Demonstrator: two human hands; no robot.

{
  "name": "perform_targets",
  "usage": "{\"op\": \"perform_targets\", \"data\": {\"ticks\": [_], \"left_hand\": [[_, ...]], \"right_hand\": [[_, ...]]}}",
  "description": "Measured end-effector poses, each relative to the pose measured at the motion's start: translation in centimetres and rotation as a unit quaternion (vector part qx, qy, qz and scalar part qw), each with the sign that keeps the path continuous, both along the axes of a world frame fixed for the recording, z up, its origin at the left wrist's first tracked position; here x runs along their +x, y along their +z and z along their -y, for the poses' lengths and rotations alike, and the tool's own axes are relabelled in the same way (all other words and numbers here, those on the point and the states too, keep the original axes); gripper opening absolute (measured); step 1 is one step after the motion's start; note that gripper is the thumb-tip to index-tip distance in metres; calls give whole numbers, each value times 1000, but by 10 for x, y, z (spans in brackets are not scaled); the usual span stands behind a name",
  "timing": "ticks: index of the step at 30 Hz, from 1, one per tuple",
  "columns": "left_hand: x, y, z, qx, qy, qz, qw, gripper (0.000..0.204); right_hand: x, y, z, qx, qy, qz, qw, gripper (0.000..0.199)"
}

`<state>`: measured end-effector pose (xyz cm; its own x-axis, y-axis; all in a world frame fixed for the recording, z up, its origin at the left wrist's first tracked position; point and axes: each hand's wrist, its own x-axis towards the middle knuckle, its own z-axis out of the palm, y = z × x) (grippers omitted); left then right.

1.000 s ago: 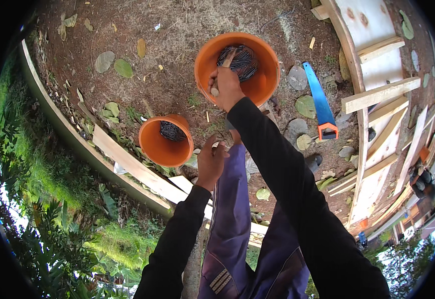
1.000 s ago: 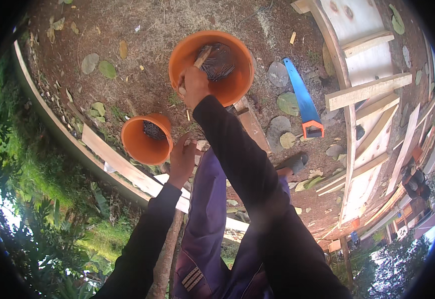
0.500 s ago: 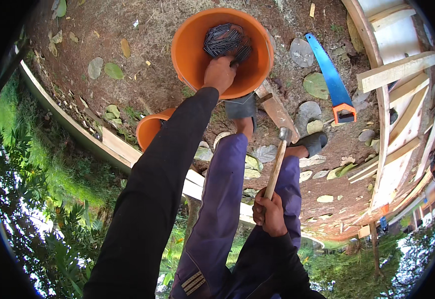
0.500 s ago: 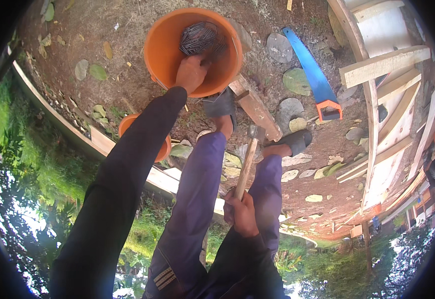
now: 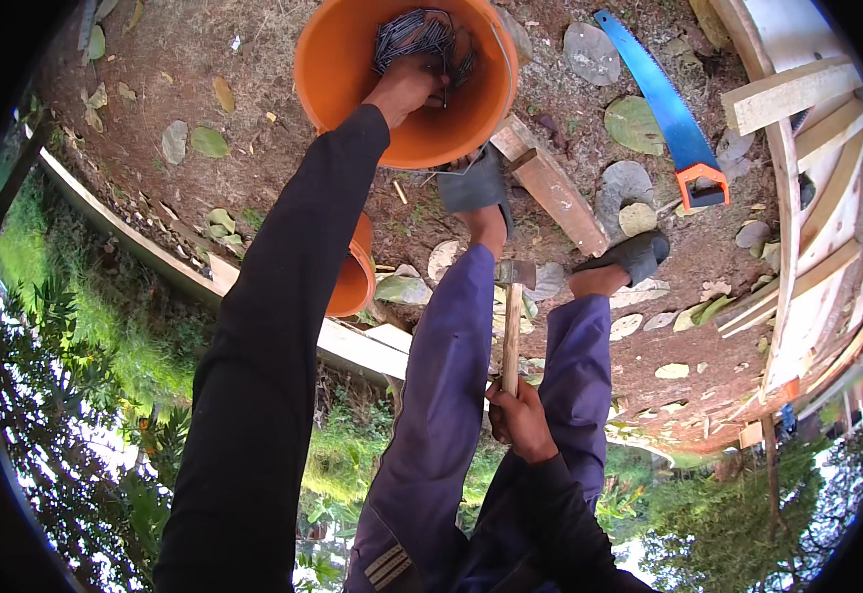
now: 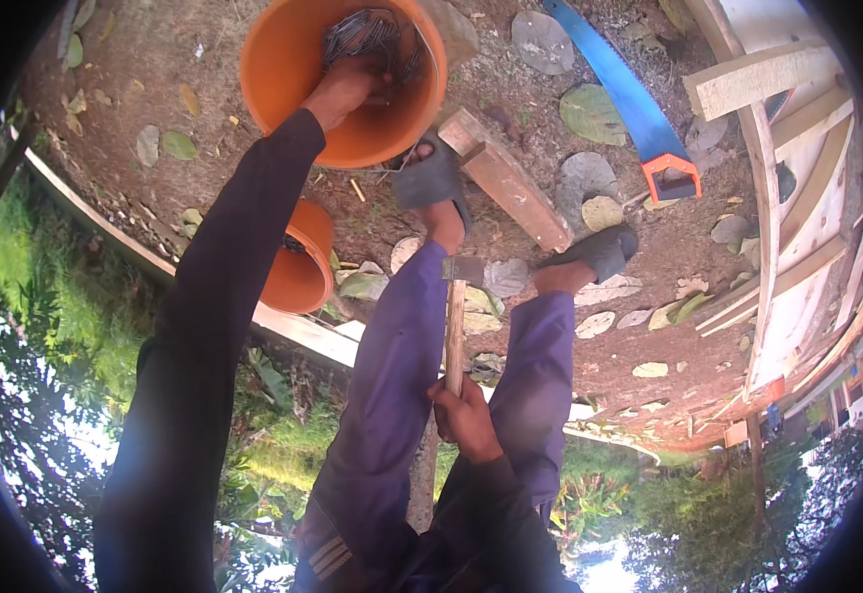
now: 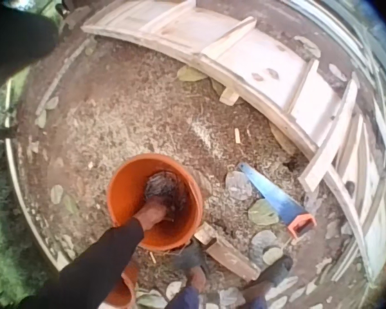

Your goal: The person measures and cuts wooden planks, then nails them into a frame on the ground. They use a tape measure, hand saw, hammer, and nails to assemble the structure.

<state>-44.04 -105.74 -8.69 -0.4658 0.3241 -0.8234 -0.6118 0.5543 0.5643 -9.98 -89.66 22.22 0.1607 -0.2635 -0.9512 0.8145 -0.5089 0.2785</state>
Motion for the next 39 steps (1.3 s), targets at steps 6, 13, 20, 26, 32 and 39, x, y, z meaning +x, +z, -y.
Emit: {"op": "perform_targets", "data": {"ticks": [6, 13, 20, 26, 32, 39], "left_hand": [[-5, 36, 34, 170, 186, 155, 955, 49], [0, 28, 58, 52, 154, 135, 978, 40], [11, 5, 31, -145, -24, -229, 962, 30], [22, -25, 13, -159, -110, -348, 917, 28], [39, -55, -1, -292, -135, -358, 876, 36], [49, -46, -22, -329, -84, -319, 885, 25]], "right_hand": [[1, -5, -13, 12, 56, -10, 998, 10], [9, -11, -27, 11, 79, 0, 997, 12], [12, -15, -26, 15, 106, 31, 994, 13], [10, -18, -24, 1, 94, 49, 994, 13], [-5, -19, -31, 6, 89, 38, 995, 13], [-17, -25, -34, 39, 132, 27, 990, 15]]}}
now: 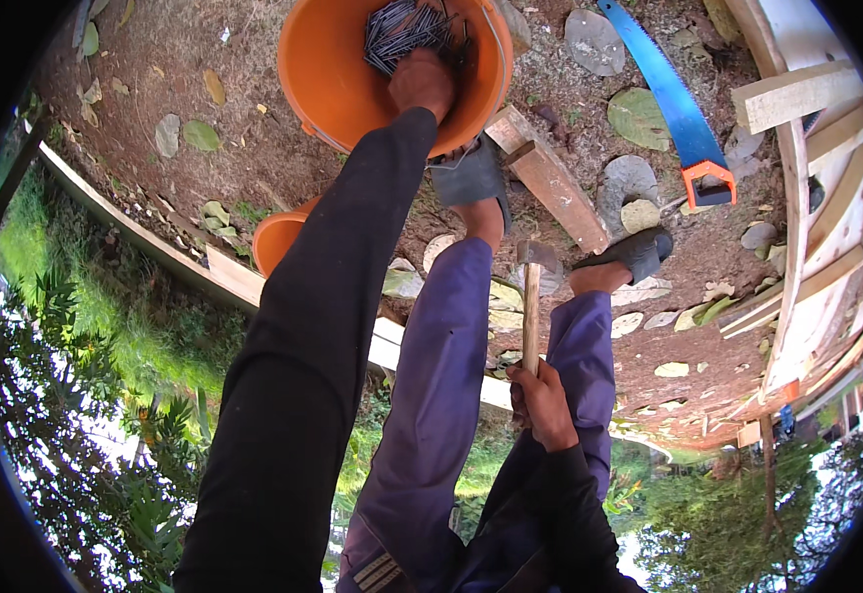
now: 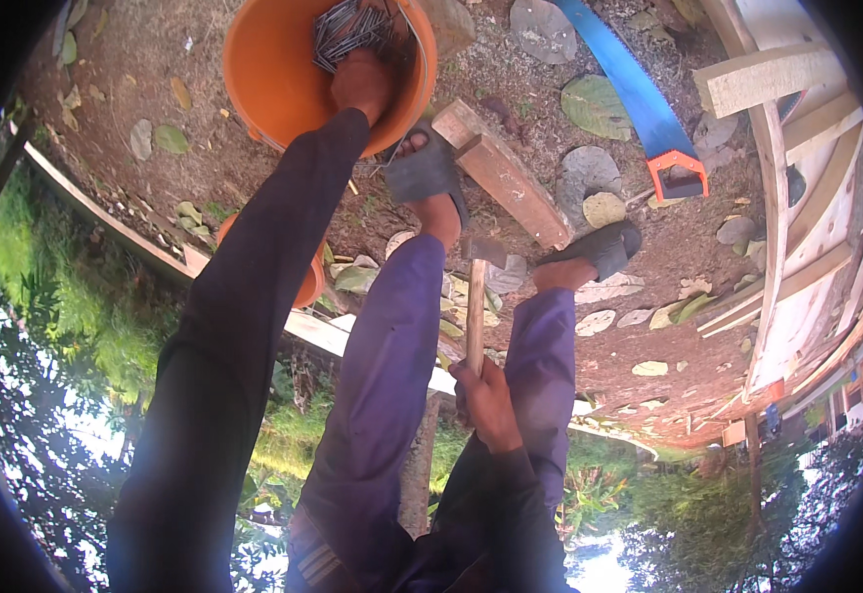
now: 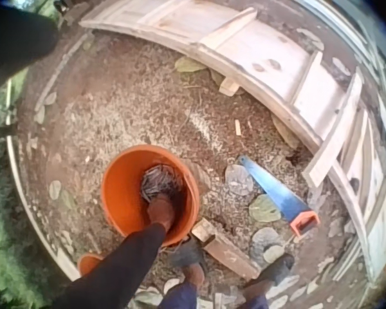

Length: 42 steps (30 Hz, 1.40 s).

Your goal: The person measures and cuts wooden planks, then nails them into a frame on the ground. They use a tape measure, hand saw, hammer, and nails to assemble the structure.

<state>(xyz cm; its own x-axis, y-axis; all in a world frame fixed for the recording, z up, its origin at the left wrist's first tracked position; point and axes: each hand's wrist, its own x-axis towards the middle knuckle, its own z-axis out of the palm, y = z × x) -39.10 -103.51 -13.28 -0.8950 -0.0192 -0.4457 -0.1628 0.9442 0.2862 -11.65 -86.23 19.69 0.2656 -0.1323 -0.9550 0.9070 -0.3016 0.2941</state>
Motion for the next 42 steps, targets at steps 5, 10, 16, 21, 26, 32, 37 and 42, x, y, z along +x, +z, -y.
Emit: {"op": "perform_targets", "data": {"ticks": [5, 10, 16, 21, 26, 32, 37, 42], "left_hand": [[-19, 5, 11, 42, -42, 84, 995, 34], [-38, 37, 25, 291, 48, 194, 936, 25], [-57, 102, 49, 379, 233, 409, 797, 12], [-62, 143, 49, 431, 314, 453, 715, 15], [-51, 202, 28, 462, 380, 474, 646, 28], [-41, 281, -75, 344, 281, 490, 750, 21], [-38, 343, -169, 209, 115, 501, 832, 23], [-5, 418, -239, 45, 42, 443, 895, 24]], "right_hand": [[-1, -3, -5, 3, -8, 7, 1000, 18], [-1, 2, -5, 3, -7, 0, 1000, 21], [4, 6, -3, -24, -9, -9, 1000, 21], [-7, 24, -11, -30, -19, -24, 999, 23], [-12, 40, -36, -25, 63, -34, 997, 42], [-42, 87, -107, 53, -12, -139, 989, 56], [-59, 134, -197, 85, -145, -283, 944, 52], [-19, 122, -269, 85, -253, -313, 912, 40]]}}
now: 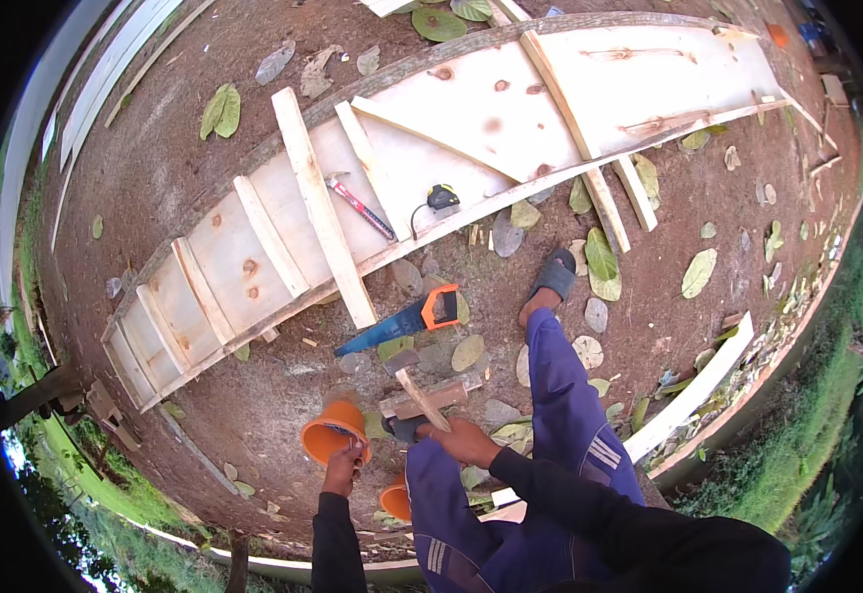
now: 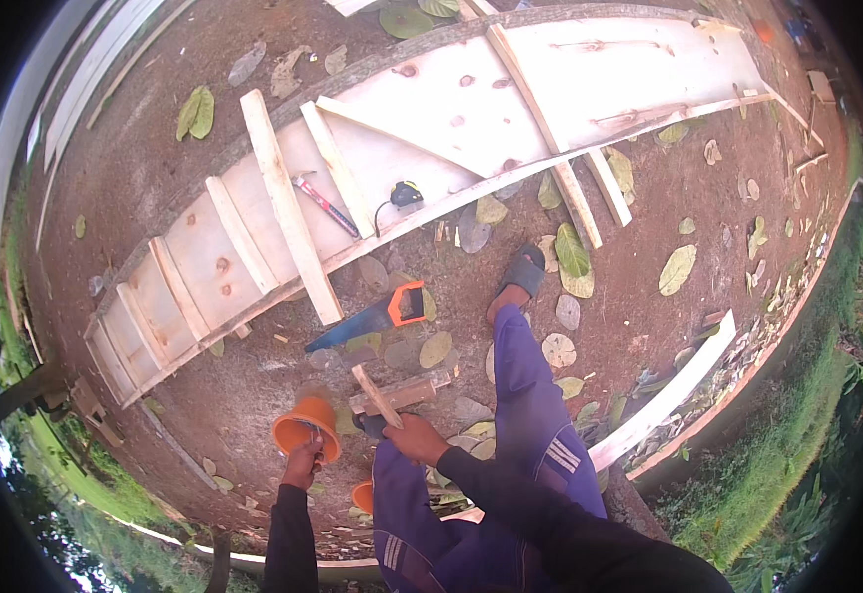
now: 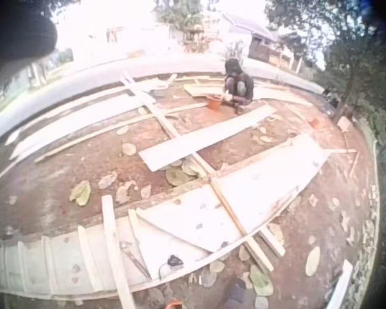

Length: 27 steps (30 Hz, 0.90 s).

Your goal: The person measures and cuts wooden planks, then nails them into a frame on the ground. They use a tape measure, hand saw, hammer, and nails to assemble the structure.

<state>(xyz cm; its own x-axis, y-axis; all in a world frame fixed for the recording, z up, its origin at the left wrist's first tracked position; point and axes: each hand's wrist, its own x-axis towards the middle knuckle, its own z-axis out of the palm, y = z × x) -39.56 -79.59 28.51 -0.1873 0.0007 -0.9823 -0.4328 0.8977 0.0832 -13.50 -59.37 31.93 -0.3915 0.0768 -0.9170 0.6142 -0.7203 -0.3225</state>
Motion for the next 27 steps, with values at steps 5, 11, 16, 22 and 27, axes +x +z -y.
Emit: {"op": "perform_targets", "data": {"ticks": [5, 11, 16, 22, 27], "left_hand": [[69, 38, -33, -90, -119, -66, 987, 21], [156, 18, -235, 24, -30, -32, 999, 22], [187, 13, -317, 45, -85, -15, 995, 20], [181, -23, -334, 48, -237, 30, 970, 21], [145, -25, -421, 42, -170, -11, 985, 20]], "right_hand": [[122, -29, -111, -103, -33, 62, 992, 40], [303, -19, -266, -5, -144, 266, 953, 38], [446, -40, -267, 83, -326, 421, 842, 32], [473, 51, -261, -43, -324, 422, 846, 29], [447, 83, -245, -96, -155, 371, 911, 33]]}}
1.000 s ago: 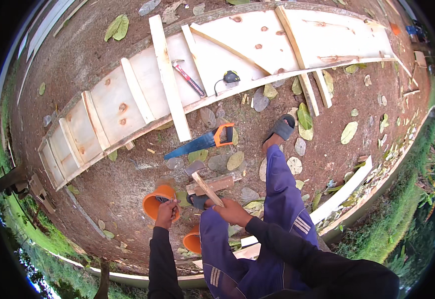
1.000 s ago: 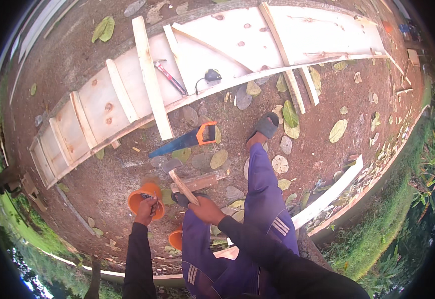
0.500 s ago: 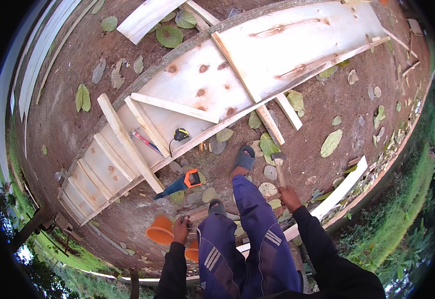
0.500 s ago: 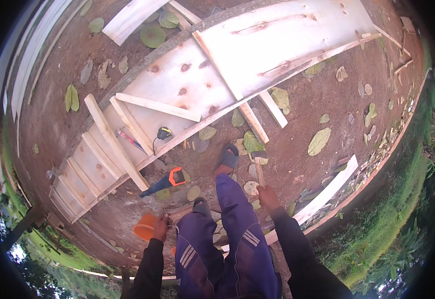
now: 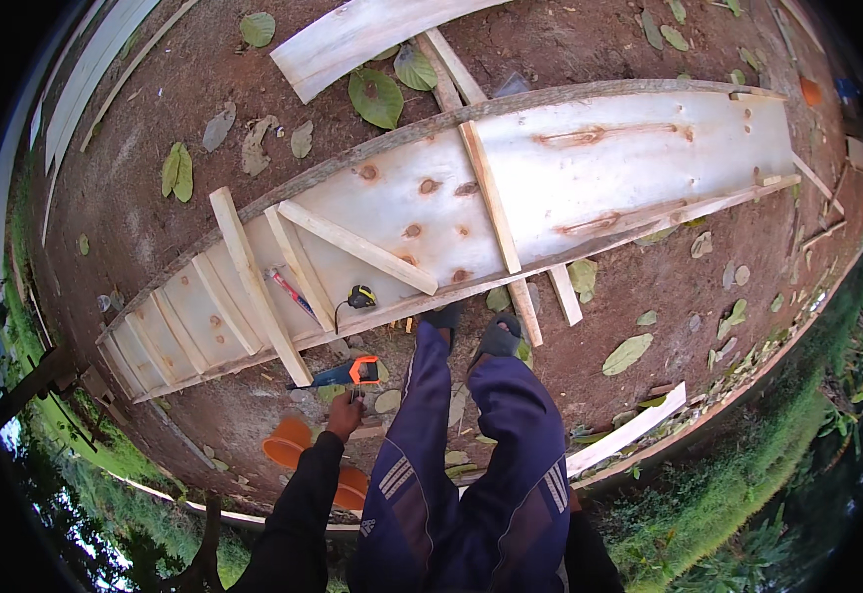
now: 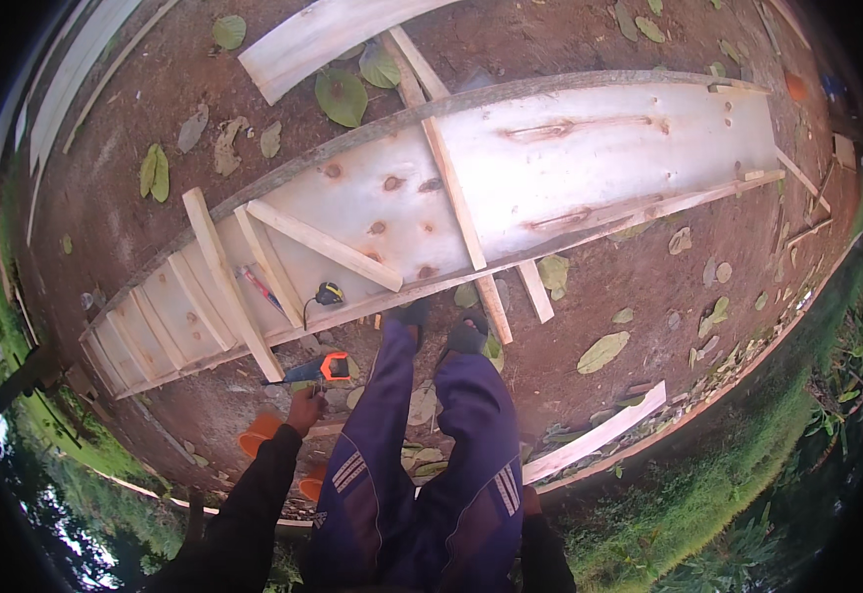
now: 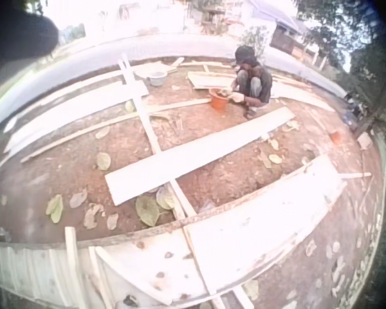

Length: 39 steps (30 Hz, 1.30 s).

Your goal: The person measures and cuts wooden planks, then nails them into a frame on the ground. They use a tape measure, hand saw, hammer, and nails to assemble the structure.

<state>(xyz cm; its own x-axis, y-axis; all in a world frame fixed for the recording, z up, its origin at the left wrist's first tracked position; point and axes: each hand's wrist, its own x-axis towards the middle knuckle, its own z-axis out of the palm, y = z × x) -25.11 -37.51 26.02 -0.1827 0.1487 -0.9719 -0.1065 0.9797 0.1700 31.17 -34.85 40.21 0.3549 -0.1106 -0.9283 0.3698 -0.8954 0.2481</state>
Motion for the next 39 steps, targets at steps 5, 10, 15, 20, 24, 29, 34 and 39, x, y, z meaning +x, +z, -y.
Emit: {"op": "perform_targets", "data": {"ticks": [5, 10, 15, 20, 24, 29, 34, 39], "left_hand": [[-21, 2, -33, 45, -14, -27, 999, 18], [-24, 16, -54, 21, -1, -21, 1000, 17], [-13, 13, -98, 35, 75, -34, 996, 17], [8, 33, -177, 29, 114, -24, 993, 15], [34, -3, -205, 47, 134, -5, 990, 15], [66, -26, -293, 38, 139, 20, 989, 16], [77, -47, -364, 70, 120, 52, 989, 16], [66, -68, -425, 66, 156, 106, 980, 18]], "right_hand": [[-29, -2, -14, 33, 79, -56, 995, 31], [-23, -25, -89, 135, 191, -103, 967, 30], [-9, -54, -184, 311, 351, -172, 866, 30], [-64, -50, -342, 222, 427, -151, 864, 24], [-118, -38, -435, 73, 116, -44, 990, 27], [-50, -96, -431, 185, 264, -172, 931, 28], [-76, -95, -469, 118, 219, -160, 955, 27], [-93, -95, -485, 71, 189, -156, 967, 30]]}}
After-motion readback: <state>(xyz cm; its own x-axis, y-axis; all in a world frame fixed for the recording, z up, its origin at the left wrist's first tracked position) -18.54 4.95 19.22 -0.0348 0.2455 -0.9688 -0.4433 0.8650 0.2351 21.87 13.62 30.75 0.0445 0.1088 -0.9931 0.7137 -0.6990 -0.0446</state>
